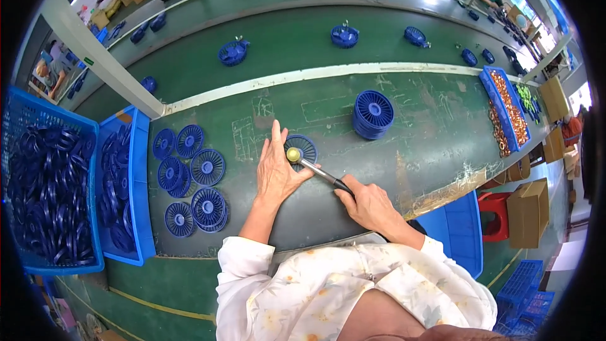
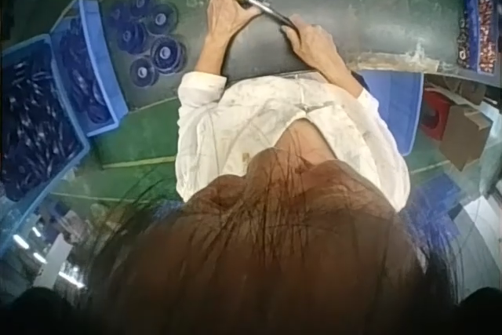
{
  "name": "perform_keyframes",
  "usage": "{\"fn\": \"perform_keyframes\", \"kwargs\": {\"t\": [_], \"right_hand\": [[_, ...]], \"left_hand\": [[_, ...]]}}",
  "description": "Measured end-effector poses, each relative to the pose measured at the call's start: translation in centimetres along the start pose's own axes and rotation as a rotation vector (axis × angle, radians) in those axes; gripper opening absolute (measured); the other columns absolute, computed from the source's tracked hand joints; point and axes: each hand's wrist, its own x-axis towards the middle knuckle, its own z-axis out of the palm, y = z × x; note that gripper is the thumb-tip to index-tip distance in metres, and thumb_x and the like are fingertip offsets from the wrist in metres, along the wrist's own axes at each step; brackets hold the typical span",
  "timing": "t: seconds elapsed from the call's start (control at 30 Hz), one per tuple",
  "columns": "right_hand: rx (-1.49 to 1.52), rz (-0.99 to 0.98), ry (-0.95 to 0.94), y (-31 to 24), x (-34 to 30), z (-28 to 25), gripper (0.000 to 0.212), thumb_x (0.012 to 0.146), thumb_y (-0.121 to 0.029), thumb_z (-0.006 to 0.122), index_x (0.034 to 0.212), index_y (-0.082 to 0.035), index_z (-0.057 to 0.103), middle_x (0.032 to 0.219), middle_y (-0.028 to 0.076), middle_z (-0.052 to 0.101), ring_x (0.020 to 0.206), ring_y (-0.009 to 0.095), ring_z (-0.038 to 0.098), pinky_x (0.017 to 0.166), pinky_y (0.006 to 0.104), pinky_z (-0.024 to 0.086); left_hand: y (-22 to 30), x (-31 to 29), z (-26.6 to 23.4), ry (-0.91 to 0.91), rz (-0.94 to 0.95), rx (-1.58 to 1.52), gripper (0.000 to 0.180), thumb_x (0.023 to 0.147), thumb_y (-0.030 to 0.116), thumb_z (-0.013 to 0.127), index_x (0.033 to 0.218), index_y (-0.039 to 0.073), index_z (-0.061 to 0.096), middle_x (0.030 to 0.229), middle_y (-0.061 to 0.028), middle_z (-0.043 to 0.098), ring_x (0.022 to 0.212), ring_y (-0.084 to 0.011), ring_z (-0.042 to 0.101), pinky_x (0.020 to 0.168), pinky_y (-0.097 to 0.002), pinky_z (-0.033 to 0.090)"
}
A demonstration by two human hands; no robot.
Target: The person assembles blue plastic fan or motor covers by fitting components together with a hammer on a factory production line.
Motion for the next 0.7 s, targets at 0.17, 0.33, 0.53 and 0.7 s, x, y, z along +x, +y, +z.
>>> {"fn": "perform_keyframes", "kwargs": {"t": [0.17,0.33,0.53,0.7], "right_hand": [[0.210,-0.031,0.109,-1.5,-1.6,-0.5,0.024,0.105,-0.032,0.061,0.112,-0.010,0.053,0.075,0.029,0.068,0.075,0.055,0.067,0.067,0.0630,0.053],[0.009,0.035,-0.051,-0.4,-0.9,-0.3,0.025,0.106,-0.032,0.061,0.112,-0.008,0.056,0.080,0.030,0.069,0.079,0.054,0.066,0.066,0.0618,0.050],[0.509,0.008,0.378,1.8,-5.0,-1.4,0.019,0.105,-0.022,0.067,0.111,-0.005,0.061,0.071,0.009,0.053,0.065,0.014,0.050,0.062,0.0335,0.046],[0.864,0.115,0.498,6.1,-7.7,-0.1,0.021,0.111,-0.027,0.059,0.114,-0.007,0.056,0.072,-0.008,0.047,0.055,0.000,0.037,0.046,0.0199,0.027]], "left_hand": [[0.2,-0.4,-0.3,-0.005,0.003,0.019,0.139,0.065,0.046,0.095,0.167,0.005,0.010,0.149,-0.0252,0.059,0.139,-0.0400,0.055,0.125,-0.0527,0.035],[0.0,-0.5,0.1,-0.009,0.014,0.022,0.139,0.065,0.048,0.095,0.167,0.003,0.011,0.149,-0.0259,0.058,0.140,-0.0406,0.055,0.125,-0.0523,0.034],[2.4,1.1,-0.3,0.007,0.021,-0.025,0.135,0.064,0.037,0.098,0.168,0.010,0.017,0.138,-0.0263,0.066,0.124,-0.0407,0.068,0.106,-0.0478,0.055],[9.5,6.6,0.7,0.085,0.246,-0.183,0.130,0.065,0.039,0.097,0.167,0.010,0.021,0.138,-0.0266,0.065,0.125,-0.0412,0.067,0.106,-0.0467,0.055]]}}
